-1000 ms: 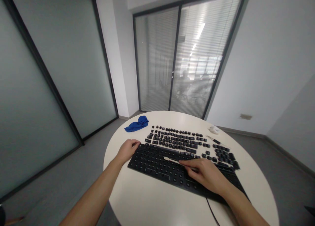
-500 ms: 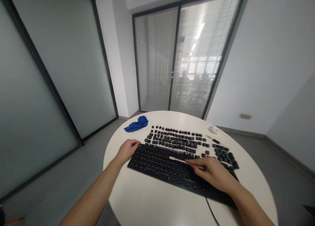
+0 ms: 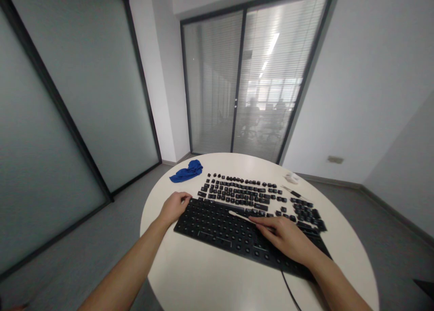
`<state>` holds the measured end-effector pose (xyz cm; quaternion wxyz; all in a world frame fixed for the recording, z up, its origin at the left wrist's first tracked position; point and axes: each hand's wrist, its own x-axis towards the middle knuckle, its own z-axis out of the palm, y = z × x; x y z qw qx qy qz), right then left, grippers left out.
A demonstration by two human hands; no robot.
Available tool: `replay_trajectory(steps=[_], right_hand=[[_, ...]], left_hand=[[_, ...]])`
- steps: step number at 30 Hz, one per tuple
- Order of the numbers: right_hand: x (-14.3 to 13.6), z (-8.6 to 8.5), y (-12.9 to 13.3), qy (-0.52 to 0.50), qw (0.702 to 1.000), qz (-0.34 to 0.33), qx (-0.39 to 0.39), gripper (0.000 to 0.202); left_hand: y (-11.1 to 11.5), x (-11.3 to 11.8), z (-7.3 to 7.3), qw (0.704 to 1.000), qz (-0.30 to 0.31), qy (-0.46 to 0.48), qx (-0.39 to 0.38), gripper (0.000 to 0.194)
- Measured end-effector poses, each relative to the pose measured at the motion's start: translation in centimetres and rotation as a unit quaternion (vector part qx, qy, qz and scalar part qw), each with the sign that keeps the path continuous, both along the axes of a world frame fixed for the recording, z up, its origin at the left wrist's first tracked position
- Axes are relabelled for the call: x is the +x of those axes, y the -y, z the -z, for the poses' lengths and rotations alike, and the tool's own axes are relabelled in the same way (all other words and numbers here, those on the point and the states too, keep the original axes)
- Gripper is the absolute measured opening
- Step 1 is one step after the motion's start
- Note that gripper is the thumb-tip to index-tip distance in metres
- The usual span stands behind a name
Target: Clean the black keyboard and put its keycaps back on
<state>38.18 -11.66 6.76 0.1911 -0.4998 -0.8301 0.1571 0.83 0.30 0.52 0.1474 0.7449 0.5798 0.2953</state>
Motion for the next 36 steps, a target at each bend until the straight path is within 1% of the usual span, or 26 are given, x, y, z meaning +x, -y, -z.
replay_trajectory(steps=[3,8,11,13,17,21,24,27,33,36], right_hand=[[-0.1,0.5,-0.4,-0.004,1.0,-0.003,0.008,0.037],[-0.4,0.8,-0.6,0.001,1.0,0.01,0.027,0.033],[-0.5,0.6,-0.4,0.005,1.0,0.0,0.029,0.032],[-0.5,0.4,-0.4,0.013,1.0,-0.012,0.025,0.035],[-1.2,-0.3,-0.9,0.03,0.999,-0.032,0.018,0.044],[-2.6,-0.9,-2.0,0.059,0.997,-0.044,0.019,0.047],[-3.1,-1.1,-2.3,0.079,0.996,-0.046,0.018,0.049],[-2.5,-1.1,-2.1,0.074,0.996,-0.041,0.019,0.05],[-0.5,-0.7,-1.0,0.081,0.997,-0.007,0.02,0.047],[0.0,-0.6,-0.5,0.081,0.996,-0.003,0.023,0.047]], left_hand=[[-0.5,0.4,-0.5,0.999,-0.034,-0.029,-0.027,0.031],[-2.4,1.4,-2.0,0.99,-0.085,-0.089,-0.073,0.037],[-3.0,2.1,-2.4,0.986,-0.099,-0.117,-0.07,0.035],[-2.9,2.3,-2.3,0.985,-0.103,-0.129,-0.055,0.034],[-2.3,2.3,-1.7,0.984,-0.101,-0.142,-0.033,0.035],[-2.3,2.0,-1.4,0.985,-0.091,-0.145,-0.028,0.034],[-2.4,1.9,-1.4,0.986,-0.086,-0.143,-0.028,0.033],[-2.5,1.9,-1.3,0.986,-0.085,-0.139,-0.029,0.034],[-2.5,1.8,-1.0,0.987,-0.083,-0.135,-0.03,0.034],[-2.6,1.7,-0.9,0.987,-0.08,-0.136,-0.03,0.034]])
